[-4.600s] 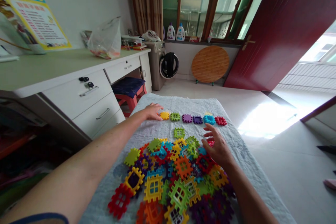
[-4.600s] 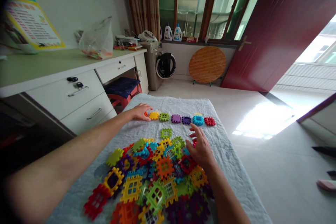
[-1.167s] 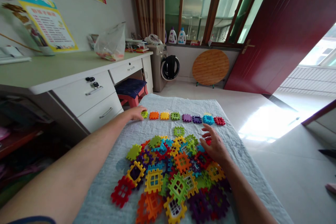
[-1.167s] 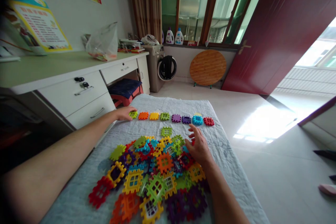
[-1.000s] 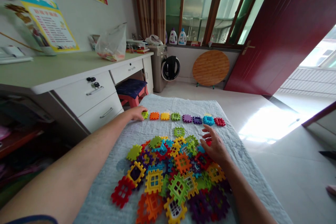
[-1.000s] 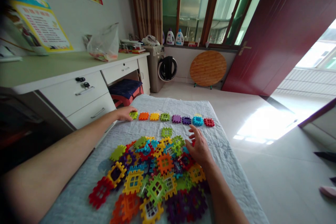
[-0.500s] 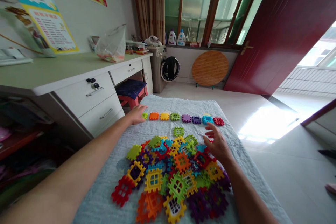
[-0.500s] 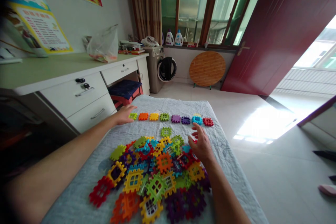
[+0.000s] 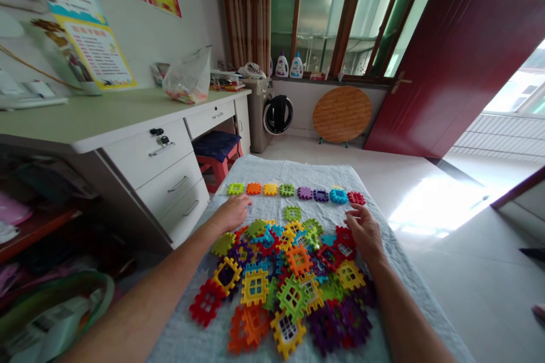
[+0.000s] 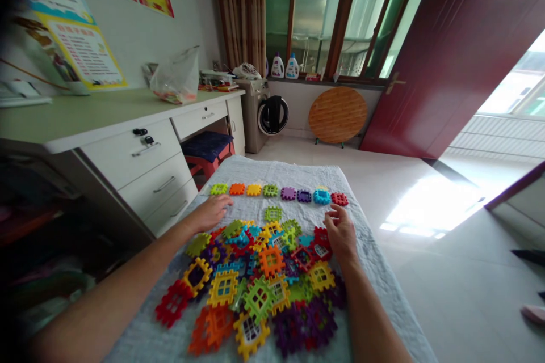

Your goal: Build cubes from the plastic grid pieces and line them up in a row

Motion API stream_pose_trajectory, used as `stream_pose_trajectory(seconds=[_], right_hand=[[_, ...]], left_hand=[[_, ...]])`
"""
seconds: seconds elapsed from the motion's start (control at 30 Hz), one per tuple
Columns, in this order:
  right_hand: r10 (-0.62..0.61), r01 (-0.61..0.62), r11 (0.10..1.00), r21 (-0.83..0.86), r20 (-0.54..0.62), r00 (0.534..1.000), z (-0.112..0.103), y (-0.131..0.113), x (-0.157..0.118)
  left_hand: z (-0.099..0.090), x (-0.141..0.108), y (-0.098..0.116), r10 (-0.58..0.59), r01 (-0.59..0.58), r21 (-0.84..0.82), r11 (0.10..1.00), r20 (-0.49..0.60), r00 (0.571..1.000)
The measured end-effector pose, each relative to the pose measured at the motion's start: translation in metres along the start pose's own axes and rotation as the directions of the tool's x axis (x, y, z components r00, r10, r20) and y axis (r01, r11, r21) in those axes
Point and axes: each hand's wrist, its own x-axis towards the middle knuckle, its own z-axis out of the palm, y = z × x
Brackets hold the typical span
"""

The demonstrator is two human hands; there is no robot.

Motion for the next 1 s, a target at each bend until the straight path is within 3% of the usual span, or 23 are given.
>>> stream_pose_trajectory(seconds=[0.27,0.47,0.77,1.0], right_hand=[[0.019,-0.020,0.999,0.035,0.009,1.000,0.000,0.003,0.001],[0.019,-0.019,0.999,0.028,0.015,1.000,-0.001,0.004,0.002],[0.077,-0.082,0.993,0.088,0.058,0.995,-0.003,0.003,0.001],[0.059,-0.063,0.997,0.049,0.076,0.995,-0.002,0.007,0.003]], left_hand=[[0.015,0.012,-0.003,0.112,-0.109,0.088,0.990,-0.035,0.993],[0.022,0.011,-0.007,0.098,-0.095,0.043,0.994,-0.060,0.993],[0.029,0.000,-0.007,-0.039,0.008,-0.202,0.979,-0.153,0.987],[0.034,-0.003,-0.019,-0.100,-0.007,-0.466,0.884,-0.206,0.973]])
